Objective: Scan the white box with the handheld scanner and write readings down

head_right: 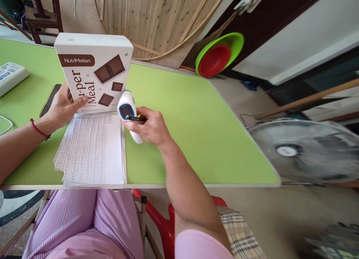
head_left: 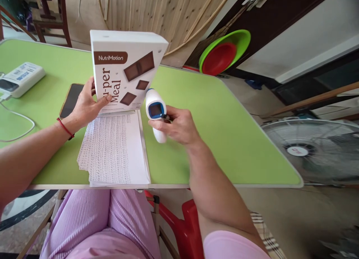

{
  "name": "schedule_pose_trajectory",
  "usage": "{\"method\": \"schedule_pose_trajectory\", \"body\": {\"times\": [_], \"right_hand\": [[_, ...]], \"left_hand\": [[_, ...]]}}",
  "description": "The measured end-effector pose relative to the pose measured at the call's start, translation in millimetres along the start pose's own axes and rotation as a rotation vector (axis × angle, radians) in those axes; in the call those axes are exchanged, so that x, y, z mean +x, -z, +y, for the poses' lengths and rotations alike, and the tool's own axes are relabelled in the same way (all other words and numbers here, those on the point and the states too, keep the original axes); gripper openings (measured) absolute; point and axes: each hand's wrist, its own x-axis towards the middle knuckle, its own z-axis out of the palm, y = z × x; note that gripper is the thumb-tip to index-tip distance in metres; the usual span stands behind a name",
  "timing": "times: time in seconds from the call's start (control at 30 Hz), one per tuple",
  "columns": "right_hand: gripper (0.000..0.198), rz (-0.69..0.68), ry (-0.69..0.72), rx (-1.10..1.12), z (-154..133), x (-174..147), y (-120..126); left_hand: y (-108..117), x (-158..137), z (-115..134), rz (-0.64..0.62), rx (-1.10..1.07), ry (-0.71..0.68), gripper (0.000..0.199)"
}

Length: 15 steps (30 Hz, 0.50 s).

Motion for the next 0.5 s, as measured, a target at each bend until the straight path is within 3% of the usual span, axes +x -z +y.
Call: {"method": "schedule_pose_trajectory", "body": {"times": [0.1, 0.23, 0.5], "right_hand": [[0.033, -0.115, -0.079, -0.233, 15, 10, 17], [0.041, -0.168, -0.204, -0.491, 27, 18, 22], [0.043, -0.232, -0.265, -0.676, 22, 20, 19]], "left_hand": [[-2, 1, -10, 0.0, 0.003, -0.011, 0.06], [-3, 1, -17, -0.015, 0.097, -0.022, 0.05], [-3, -1, -7, -0.059, 0.126, -0.027, 0.039]]}}
